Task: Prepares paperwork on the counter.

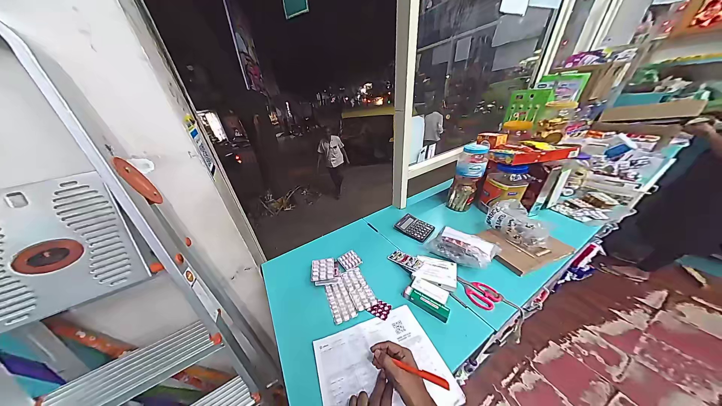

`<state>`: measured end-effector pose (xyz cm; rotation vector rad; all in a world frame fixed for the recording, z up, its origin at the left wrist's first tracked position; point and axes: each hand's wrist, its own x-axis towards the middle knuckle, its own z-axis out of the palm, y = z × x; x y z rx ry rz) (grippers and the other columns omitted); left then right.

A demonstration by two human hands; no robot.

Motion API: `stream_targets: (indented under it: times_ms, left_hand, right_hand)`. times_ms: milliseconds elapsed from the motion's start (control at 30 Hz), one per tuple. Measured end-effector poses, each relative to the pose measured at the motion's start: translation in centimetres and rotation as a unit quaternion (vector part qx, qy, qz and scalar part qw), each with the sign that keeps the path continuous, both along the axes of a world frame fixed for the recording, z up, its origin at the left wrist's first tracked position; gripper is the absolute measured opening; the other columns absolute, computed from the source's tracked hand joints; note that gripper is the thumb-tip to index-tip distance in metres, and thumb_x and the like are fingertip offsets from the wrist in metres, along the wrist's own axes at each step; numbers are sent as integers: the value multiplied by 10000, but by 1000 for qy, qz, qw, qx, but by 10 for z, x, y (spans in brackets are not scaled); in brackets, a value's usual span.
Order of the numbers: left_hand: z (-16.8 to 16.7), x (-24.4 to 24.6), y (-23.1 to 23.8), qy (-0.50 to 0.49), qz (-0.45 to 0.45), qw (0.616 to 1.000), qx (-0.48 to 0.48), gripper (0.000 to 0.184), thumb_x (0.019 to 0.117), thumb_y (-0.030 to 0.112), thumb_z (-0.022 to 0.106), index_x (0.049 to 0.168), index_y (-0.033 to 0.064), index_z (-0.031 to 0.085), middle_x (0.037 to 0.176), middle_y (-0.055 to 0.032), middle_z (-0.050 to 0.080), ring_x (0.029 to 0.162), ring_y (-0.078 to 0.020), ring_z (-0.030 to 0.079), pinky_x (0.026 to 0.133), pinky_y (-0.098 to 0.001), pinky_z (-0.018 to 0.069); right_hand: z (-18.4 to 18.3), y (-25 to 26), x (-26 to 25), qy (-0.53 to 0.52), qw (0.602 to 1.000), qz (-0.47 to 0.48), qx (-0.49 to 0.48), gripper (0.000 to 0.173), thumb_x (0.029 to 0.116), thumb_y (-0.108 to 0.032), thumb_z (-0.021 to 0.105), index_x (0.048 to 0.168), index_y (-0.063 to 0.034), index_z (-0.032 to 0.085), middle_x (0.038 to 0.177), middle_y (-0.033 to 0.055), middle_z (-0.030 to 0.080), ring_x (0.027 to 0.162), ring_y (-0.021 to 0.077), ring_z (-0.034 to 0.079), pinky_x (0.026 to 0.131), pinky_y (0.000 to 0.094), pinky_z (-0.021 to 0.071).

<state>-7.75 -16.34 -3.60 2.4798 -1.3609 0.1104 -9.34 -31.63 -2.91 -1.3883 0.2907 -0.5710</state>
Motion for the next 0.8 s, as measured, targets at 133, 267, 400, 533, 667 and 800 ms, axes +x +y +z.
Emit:
stream_targets:
  times_ms: [133,267,400,533,667,800]
  left_hand:
    - [1,1,0,5,-2,1000,11,494,1046,455,390,1423,234,621,1547,61,517,1024,-241,695,861,-453,518]
    - [0,2,-1,-2,-5,1000,11,489,1045,455,394,1409,234,636,1549,48,515,1016,-244,700,856,-450,521]
    - [-3,3,0,-14,-8,1000,7,489,1043,458,395,1397,231,645,1538,38,529,1008,-238,702,854,-445,526]
    - [-3,-4,-4,-21,-10,999,-23,467,1047,431,427,1381,200,657,1498,21,573,1103,-247,690,915,-475,524]
    - [6,-5,6,-34,-10,999,-1,454,1051,399,420,1386,205,657,1450,25,615,1193,-260,665,987,-501,514]
    - [4,-7,2,-37,-22,999,-4,411,1023,384,488,1306,193,716,1369,21,674,1011,-265,710,867,-494,545]
  right_hand:
    - [-2,0,1,-11,1000,-1,15,156,967,-61,596,1003,-1,735,736,19,706,635,71,646,612,248,553]
    - [-4,-2,1,-23,1000,-1,6,160,970,-62,591,1009,-5,736,746,11,711,659,65,651,645,249,557]
    - [-4,-1,2,-22,1000,2,13,160,972,-62,593,1008,-4,737,743,19,710,652,67,647,637,248,551]
    - [3,-3,-4,6,1000,-15,16,162,966,-73,593,1012,-2,731,761,17,715,665,82,662,637,268,567]
    - [-1,5,3,25,1000,-5,-16,180,954,-105,598,1028,-29,743,796,-4,731,693,71,680,657,262,578]
    - [0,1,-1,26,999,-13,-29,173,946,-158,611,1007,-63,742,774,-30,720,696,58,675,667,250,572]
